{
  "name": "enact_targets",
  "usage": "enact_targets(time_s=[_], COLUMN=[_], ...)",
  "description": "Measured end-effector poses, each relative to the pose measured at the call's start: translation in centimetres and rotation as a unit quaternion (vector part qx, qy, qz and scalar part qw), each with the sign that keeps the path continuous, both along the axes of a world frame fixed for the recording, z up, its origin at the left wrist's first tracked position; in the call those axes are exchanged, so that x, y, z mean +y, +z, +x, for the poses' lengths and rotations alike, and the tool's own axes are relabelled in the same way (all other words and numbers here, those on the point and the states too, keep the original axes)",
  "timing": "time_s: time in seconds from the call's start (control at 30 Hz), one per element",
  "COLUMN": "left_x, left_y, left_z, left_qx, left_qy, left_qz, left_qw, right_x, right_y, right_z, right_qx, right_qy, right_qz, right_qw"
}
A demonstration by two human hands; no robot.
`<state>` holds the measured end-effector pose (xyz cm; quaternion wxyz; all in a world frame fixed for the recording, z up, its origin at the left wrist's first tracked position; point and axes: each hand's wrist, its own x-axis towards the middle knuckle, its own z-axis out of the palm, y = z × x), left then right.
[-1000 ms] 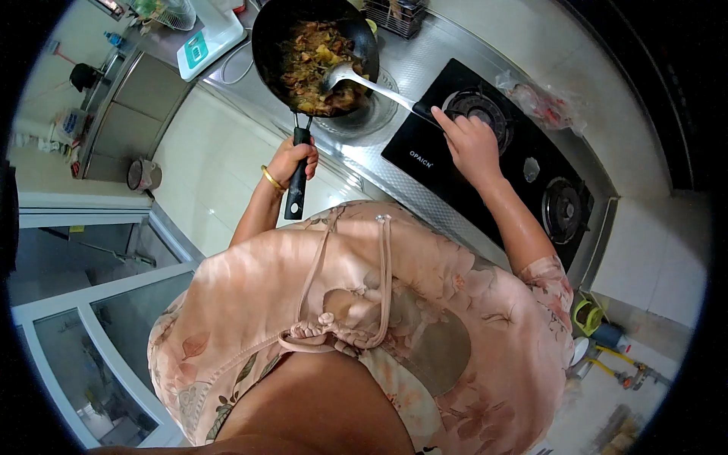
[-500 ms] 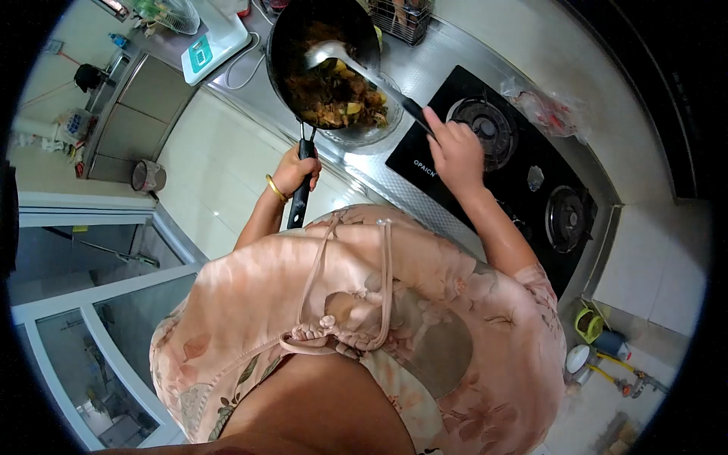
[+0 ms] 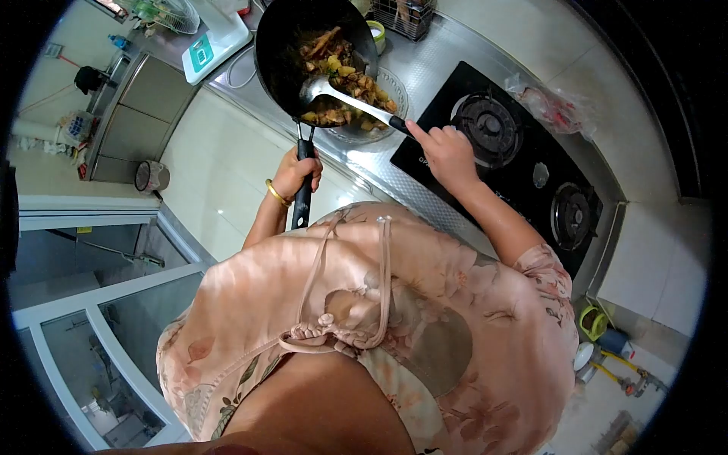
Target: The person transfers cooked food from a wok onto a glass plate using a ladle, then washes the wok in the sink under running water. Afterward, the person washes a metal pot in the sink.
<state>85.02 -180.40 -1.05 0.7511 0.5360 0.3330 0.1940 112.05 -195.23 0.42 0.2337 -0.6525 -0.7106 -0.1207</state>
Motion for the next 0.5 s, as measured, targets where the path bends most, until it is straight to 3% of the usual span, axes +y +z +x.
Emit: enact_targets(time_s=[0.5], left_x=[0.4], left_y=[-0.1], left_z=[-0.4], left_qx=[-0.006], left_qy=[0.027], left_qz=[0.031], left_qw=[0.999], right_x=[-4.2], right_y=[-0.1], right_z=[3.2], right_qx=[-0.084], right_qy=[-0.09], right_qz=[-0.038], right_qw=[0.992])
